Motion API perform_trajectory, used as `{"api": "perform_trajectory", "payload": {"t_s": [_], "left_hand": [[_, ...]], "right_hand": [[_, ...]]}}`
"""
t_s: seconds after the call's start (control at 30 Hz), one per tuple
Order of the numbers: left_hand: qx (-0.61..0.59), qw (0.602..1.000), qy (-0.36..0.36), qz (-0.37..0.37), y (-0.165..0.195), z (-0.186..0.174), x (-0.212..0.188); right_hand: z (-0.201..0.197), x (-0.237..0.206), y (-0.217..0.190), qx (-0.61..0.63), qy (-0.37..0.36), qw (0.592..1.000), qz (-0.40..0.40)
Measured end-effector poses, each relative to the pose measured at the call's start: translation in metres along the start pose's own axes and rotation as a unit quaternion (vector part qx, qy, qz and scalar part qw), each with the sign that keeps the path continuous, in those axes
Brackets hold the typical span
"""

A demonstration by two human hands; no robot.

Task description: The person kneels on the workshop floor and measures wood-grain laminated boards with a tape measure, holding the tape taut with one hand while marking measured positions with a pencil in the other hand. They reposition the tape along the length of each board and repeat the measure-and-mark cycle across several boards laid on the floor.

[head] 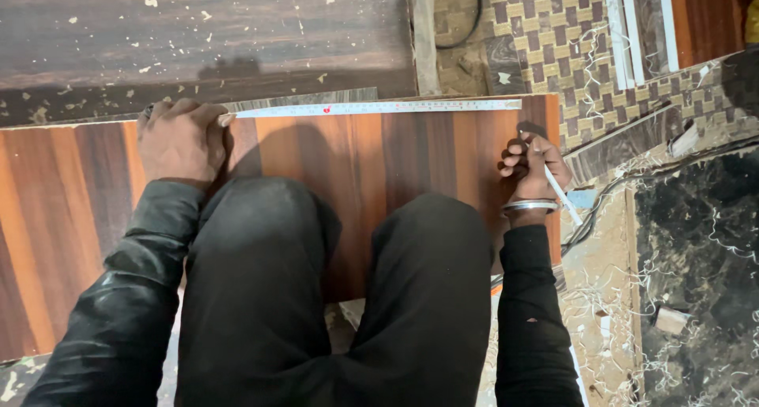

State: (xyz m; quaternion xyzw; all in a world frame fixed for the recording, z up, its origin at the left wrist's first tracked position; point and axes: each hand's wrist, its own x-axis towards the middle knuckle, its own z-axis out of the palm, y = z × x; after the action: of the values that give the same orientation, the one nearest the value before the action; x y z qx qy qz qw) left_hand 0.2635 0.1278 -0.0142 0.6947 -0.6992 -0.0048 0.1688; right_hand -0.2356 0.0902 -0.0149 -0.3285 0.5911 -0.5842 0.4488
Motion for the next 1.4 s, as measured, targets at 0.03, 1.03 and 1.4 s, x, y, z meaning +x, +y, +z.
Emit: {"api": "perform_trajectory", "payload": {"t_s": [0.03, 1.03, 1.4], "left_hand": [[0.001, 1.000, 0.003, 0.005, 0.000, 0.000, 0.000], [-0.021, 0.999, 0.045, -0.007, -0.001, 0.005, -0.005], [-0.033, 0.998, 0.041, -0.016, 0.000, -0.003, -0.002]], "right_hand": [[0.000, 0.001, 0.000, -0.003, 0.003, 1.000, -0.004], [0.015, -0.006, -0.011, -0.043, -0.121, 0.992, -0.016], [0.133, -0.010, 0.007, -0.043, -0.373, 0.915, 0.149]]}}
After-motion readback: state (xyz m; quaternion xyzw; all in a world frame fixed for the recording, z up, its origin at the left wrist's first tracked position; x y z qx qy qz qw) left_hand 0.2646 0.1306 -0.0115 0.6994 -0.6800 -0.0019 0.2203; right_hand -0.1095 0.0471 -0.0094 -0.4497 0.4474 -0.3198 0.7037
